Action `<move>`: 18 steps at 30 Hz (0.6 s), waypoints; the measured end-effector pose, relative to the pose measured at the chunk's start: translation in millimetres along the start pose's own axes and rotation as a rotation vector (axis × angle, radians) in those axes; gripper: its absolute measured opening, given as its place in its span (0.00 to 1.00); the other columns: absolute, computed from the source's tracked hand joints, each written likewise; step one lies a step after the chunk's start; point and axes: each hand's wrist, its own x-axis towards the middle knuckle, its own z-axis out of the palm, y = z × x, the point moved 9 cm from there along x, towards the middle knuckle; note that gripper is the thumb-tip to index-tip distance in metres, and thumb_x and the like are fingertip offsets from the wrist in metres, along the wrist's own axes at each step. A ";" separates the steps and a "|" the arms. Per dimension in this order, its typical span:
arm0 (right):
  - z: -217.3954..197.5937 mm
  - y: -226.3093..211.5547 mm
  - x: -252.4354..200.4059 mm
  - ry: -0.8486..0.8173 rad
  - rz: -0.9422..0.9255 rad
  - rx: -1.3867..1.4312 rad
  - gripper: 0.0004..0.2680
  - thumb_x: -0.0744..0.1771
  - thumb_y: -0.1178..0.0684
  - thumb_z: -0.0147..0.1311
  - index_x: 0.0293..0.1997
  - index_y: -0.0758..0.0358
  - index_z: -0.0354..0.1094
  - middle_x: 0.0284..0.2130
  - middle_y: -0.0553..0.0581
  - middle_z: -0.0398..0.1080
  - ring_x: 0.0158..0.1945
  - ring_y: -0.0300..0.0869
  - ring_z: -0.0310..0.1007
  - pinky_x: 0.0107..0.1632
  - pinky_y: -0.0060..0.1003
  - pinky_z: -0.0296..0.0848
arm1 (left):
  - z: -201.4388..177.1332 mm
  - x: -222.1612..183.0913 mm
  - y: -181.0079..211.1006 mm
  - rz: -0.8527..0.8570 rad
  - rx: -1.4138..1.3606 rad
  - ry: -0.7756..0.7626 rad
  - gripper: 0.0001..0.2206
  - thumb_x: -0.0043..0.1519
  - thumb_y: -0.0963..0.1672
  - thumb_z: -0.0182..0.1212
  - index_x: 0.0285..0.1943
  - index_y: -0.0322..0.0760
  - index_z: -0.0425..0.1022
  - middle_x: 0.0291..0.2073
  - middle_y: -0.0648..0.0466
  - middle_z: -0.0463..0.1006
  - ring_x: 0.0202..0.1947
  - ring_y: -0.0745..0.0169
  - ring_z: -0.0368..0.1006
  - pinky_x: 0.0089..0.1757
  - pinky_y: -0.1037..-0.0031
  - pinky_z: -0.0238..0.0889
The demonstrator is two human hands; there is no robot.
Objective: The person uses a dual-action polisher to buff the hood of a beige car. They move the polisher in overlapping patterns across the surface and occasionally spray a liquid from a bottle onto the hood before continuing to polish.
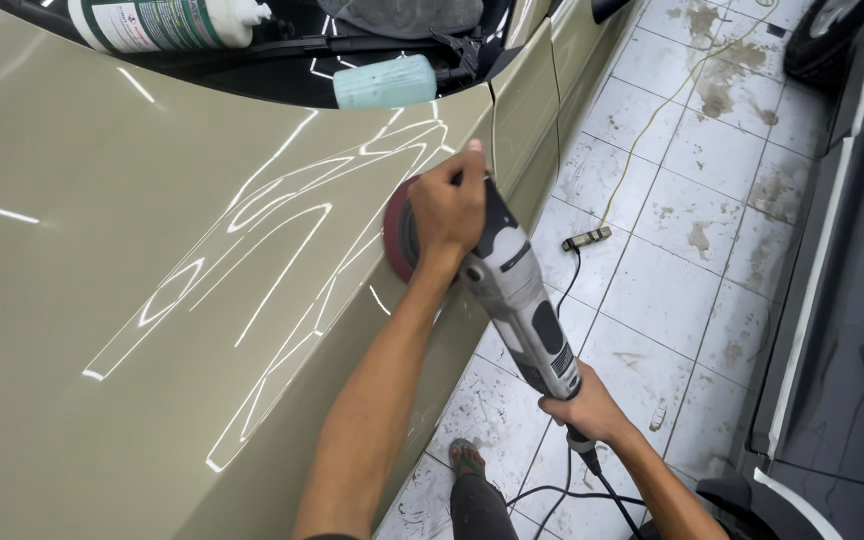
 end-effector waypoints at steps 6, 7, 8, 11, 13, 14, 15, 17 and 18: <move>-25.6 -3.0 41.4 0.066 -0.199 0.169 0.05 0.53 0.69 0.59 0.20 0.69 0.67 0.04 0.65 0.64 0.09 0.47 0.66 0.21 0.39 0.65 | 75.6 56.8 -26.1 -0.009 0.048 -0.080 0.25 0.58 0.61 0.48 0.29 0.46 0.83 0.25 0.52 0.83 0.38 0.43 0.81 0.44 0.61 0.73; -25.7 0.6 43.2 0.068 -0.190 0.182 0.05 0.53 0.69 0.59 0.19 0.69 0.67 0.05 0.65 0.65 0.09 0.48 0.67 0.21 0.39 0.65 | 81.3 58.1 -28.4 -0.033 0.061 -0.111 0.26 0.58 0.61 0.48 0.30 0.45 0.83 0.25 0.50 0.82 0.38 0.42 0.81 0.43 0.60 0.73; -25.3 6.9 41.5 0.071 -0.175 0.195 0.04 0.53 0.68 0.59 0.18 0.70 0.68 0.05 0.66 0.65 0.09 0.48 0.67 0.21 0.39 0.65 | 87.5 56.1 -32.0 -0.062 0.074 -0.146 0.27 0.58 0.62 0.47 0.30 0.45 0.83 0.25 0.48 0.82 0.38 0.40 0.81 0.43 0.60 0.73; -0.2 -31.2 -11.1 0.068 -0.094 0.136 0.05 0.54 0.65 0.56 0.16 0.66 0.62 0.07 0.60 0.68 0.12 0.42 0.64 0.23 0.38 0.68 | 64.5 27.9 -12.9 -0.058 0.093 -0.185 0.27 0.60 0.60 0.42 0.15 0.42 0.56 0.11 0.54 0.62 0.21 0.54 0.62 0.30 0.60 0.54; 20.3 3.8 -27.0 0.077 -0.057 0.147 0.05 0.54 0.66 0.57 0.19 0.67 0.64 0.08 0.61 0.69 0.12 0.43 0.66 0.22 0.38 0.68 | 40.8 2.3 -17.0 -0.061 0.086 -0.189 0.27 0.61 0.59 0.42 0.15 0.42 0.54 0.11 0.55 0.59 0.20 0.56 0.59 0.30 0.60 0.53; 30.8 23.4 -37.9 0.087 -0.023 0.169 0.05 0.53 0.67 0.58 0.21 0.68 0.65 0.09 0.61 0.71 0.11 0.44 0.67 0.21 0.37 0.69 | 29.0 -12.5 -18.3 -0.058 0.089 -0.199 0.27 0.62 0.59 0.42 0.15 0.41 0.52 0.11 0.55 0.57 0.19 0.58 0.56 0.30 0.60 0.51; 45.3 27.8 -54.6 0.090 -0.015 0.161 0.05 0.53 0.67 0.58 0.21 0.68 0.65 0.09 0.61 0.71 0.11 0.44 0.67 0.21 0.37 0.69 | 12.4 -27.4 -18.6 -0.066 0.081 -0.201 0.27 0.62 0.59 0.42 0.15 0.41 0.52 0.11 0.55 0.57 0.19 0.58 0.56 0.30 0.60 0.51; 75.6 43.2 -89.8 0.090 0.047 0.212 0.07 0.54 0.67 0.61 0.25 0.72 0.65 0.09 0.62 0.69 0.11 0.44 0.66 0.18 0.38 0.67 | -22.1 -59.8 -22.1 -0.084 0.101 -0.204 0.27 0.63 0.58 0.45 0.16 0.41 0.56 0.11 0.56 0.59 0.18 0.60 0.59 0.31 0.64 0.55; 89.3 42.7 -107.9 0.091 0.059 0.204 0.07 0.54 0.67 0.61 0.25 0.72 0.65 0.09 0.62 0.69 0.11 0.44 0.66 0.18 0.38 0.67 | -38.6 -74.7 -25.0 -0.097 0.095 -0.205 0.27 0.63 0.58 0.45 0.16 0.41 0.56 0.11 0.56 0.59 0.18 0.60 0.59 0.31 0.64 0.55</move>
